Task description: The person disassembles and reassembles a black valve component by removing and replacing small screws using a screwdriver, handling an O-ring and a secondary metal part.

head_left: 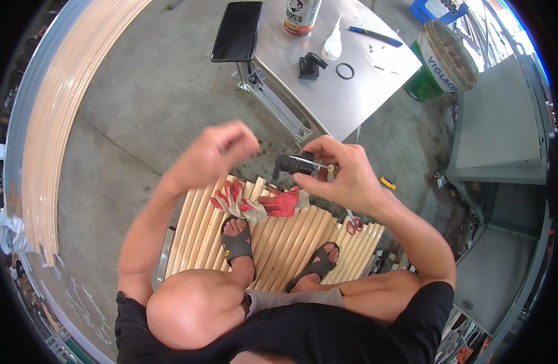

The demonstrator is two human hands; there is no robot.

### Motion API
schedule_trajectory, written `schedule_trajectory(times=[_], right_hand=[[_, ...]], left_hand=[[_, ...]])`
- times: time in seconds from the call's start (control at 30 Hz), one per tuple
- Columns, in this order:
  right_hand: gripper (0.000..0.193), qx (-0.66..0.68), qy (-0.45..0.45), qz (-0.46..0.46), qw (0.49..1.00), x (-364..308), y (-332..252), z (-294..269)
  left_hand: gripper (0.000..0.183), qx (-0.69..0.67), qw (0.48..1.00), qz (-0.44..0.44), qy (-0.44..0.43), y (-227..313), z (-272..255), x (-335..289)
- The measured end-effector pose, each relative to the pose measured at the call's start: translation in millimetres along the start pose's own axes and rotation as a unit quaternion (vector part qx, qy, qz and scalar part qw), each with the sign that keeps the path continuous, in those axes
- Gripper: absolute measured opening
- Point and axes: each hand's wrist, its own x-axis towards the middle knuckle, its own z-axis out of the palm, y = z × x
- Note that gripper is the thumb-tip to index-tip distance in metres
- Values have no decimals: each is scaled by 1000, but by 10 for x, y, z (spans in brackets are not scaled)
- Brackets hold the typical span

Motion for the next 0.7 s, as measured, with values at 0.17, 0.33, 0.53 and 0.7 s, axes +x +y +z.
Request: schedule_trajectory(times=[0.17,0.33,0.53,0.7], right_hand=[[39,-67,-35,3,997,-21,162,51],[41,-115,-90,-34,989,-112,326,187],[38,-175,-142,-65,972,-146,280,267],[39,-188,-140,-27,972,-251,424,156]], left_hand=[[65,209,940,-16,268,26,-955,894],[75,350,893,-269,85,265,-1023,2012],[57,323,902,-268,98,197,-900,2172],[67,342,899,-258,93,157,-916,2193]])
